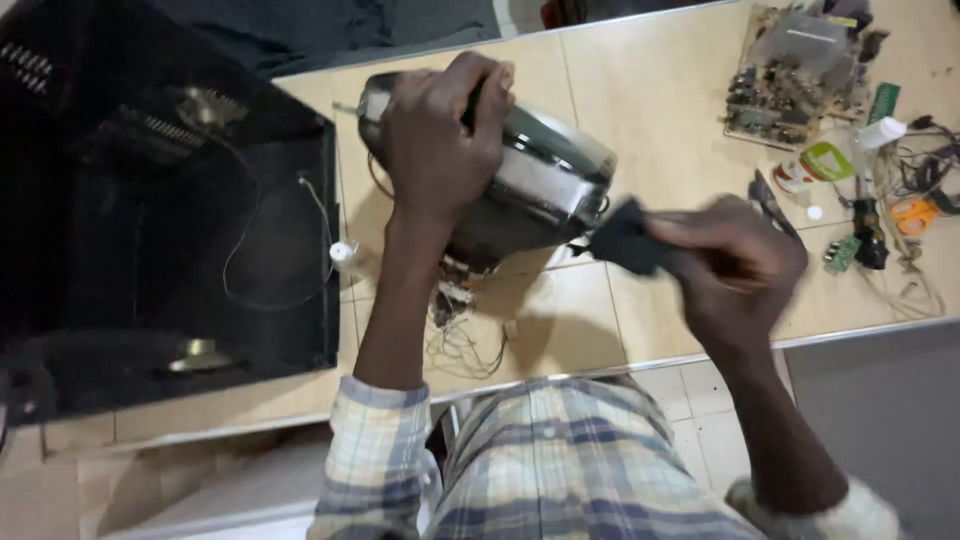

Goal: The person uses a black plastic tool to pry open the casing of a silver and black electronic device. They then use pliers to manipulate wires and components inside the device, eventually removing a small white connector.

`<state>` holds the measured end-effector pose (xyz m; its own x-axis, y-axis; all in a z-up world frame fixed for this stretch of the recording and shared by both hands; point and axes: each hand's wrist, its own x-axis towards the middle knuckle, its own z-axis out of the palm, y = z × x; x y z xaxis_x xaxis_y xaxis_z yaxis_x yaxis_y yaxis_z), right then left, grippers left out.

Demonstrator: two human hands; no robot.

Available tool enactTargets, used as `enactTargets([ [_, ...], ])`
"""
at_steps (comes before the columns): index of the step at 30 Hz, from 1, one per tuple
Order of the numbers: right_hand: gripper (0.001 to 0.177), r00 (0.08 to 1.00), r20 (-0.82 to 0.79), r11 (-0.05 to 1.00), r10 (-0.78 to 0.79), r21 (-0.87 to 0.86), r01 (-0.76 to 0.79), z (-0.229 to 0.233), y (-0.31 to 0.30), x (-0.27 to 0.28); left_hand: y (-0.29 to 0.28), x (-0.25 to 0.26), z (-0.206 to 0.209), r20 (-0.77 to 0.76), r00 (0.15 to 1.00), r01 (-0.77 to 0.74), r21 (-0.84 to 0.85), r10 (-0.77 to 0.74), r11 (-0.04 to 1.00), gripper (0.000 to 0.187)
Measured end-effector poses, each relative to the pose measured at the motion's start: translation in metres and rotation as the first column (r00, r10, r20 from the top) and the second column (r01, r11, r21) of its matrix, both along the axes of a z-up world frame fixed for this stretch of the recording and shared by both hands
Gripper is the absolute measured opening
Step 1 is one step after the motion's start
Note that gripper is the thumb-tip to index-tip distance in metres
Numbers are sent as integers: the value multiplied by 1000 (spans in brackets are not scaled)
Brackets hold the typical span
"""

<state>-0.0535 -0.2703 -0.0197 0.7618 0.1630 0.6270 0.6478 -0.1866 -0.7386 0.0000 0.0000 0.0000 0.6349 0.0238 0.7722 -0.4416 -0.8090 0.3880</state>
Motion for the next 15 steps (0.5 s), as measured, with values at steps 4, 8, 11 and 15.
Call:
enactTargets([
  [4,26,943,-134,906,-304,267,329,-54,-63,-5,-2,-6,8,-74,997,20,-48,-24,999,29],
  [8,12,789,-411,833,-456,116,541,-41,-58,-15,-5,-4,11,-82,997,-1,1,1,1000,24],
  [11,22,797,-362,859,-483,-21,511,-28,-42,-23,-8,-7,13,-100,994,-37,30,40,999,21],
  [15,26,918,-178,934,-355,-41,354,-9,4,-11,-5,-5,9,-76,996,-44,56,48,997,19],
])
